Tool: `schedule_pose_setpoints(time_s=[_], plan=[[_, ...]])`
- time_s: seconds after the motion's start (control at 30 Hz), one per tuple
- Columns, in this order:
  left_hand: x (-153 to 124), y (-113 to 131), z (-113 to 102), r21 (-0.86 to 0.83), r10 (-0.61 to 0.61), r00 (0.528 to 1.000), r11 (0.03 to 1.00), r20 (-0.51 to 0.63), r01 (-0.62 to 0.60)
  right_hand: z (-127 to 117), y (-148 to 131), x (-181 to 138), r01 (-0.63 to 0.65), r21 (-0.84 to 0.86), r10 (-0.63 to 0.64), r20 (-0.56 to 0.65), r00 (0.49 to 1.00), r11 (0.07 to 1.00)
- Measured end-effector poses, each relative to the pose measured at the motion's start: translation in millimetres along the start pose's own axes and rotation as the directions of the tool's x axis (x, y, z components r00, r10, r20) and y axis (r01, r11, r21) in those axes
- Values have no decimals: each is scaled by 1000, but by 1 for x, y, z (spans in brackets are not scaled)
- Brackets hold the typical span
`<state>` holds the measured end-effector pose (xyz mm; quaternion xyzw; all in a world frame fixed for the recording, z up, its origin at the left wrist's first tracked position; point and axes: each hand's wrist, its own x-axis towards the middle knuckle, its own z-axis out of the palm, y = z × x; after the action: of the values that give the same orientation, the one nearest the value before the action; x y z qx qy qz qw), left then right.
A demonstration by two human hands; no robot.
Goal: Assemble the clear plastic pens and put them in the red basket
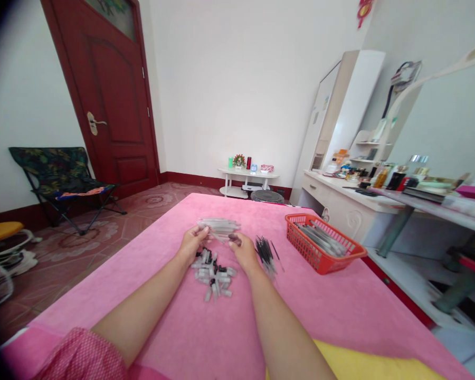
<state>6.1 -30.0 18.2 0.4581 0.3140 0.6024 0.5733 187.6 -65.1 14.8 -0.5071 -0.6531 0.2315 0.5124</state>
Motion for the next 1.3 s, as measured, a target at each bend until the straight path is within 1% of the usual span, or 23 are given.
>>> schedule_pose_setpoints(time_s=[0.07,0.13,0.2,0.27,0.3,0.33,0.37,0.4,0.47,0.53,0.57,0.6,0.67,0.8,0.83,0.87,0.9,0.97,1.0,1.07,1.13,1.2,1.3], plan=[[1,1,-2,-67,-25,997,998,-80,20,-15,0,1,-28,-98,21,-73,997,995],[3,2,-4,-127,-59,989,991,-136,42,-34,-2,1,-80,-287,31,-171,985,955],[4,3,-6,-175,-85,982,983,-169,55,-50,-6,0,-178,-488,51,-262,964,854],[7,2,-7,-218,-92,978,975,-186,50,-60,-11,-2,-250,-626,71,-297,952,739],[8,1,-8,-240,-88,977,970,-195,39,-61,-14,-2,-264,-664,82,-292,953,699],[9,1,-8,-264,-83,974,964,-210,25,-60,-16,-3,-260,-684,95,-270,958,681],[10,0,-9,-286,-79,971,958,-226,12,-57,-18,-4,-241,-686,108,-231,967,686],[11,-1,-9,-305,-79,967,952,-242,1,-52,-21,-4,-204,-672,117,-173,978,712],[12,-1,-10,-328,-82,962,945,-260,-8,-37,-27,-6,-99,-606,125,1,992,789],[11,-1,-10,-342,-81,960,940,-266,-16,-23,-32,-7,10,-520,104,191,976,854],[11,0,-10,-350,-79,959,937,-271,-22,-17,-35,-8,44,-496,92,245,965,867],[10,0,-10,-359,-77,958,933,-276,-28,-12,-37,-9,62,-490,85,272,959,869],[9,1,-10,-378,-80,954,925,-288,-36,-6,-39,-10,80,-500,70,275,959,863],[12,2,-10,-412,-108,945,911,-309,-31,-6,-38,-10,167,-461,-9,326,945,872],[13,1,-10,-418,-117,942,908,-314,-26,-8,-38,-9,180,-488,-20,315,949,854],[14,1,-10,-423,-124,940,906,-318,-24,-12,-38,-8,169,-548,-16,274,962,819],[16,1,-10,-425,-127,938,905,-322,-23,-16,-39,-7,129,-628,2,204,979,767],[18,0,-10,-425,-125,939,905,-320,-24,-27,-40,-5,-8,-776,52,33,998,631],[19,0,-10,-422,-123,940,906,-318,-24,-34,-40,-4,-82,-822,81,-44,996,563],[21,-1,-8,-412,-122,940,911,-318,-21,-45,-39,-3,-187,-866,150,-131,980,465],[23,-2,-6,-398,-117,942,917,-314,-19,-52,-37,-2,-229,-880,234,-140,962,416],[24,-2,-4,-380,-108,948,925,-298,-14,-54,-35,-2,-237,-887,295,-122,948,397],[25,-3,-2,-332,-103,963,943,-247,15,-48,-34,0,-218,-902,310,-101,946,373]])
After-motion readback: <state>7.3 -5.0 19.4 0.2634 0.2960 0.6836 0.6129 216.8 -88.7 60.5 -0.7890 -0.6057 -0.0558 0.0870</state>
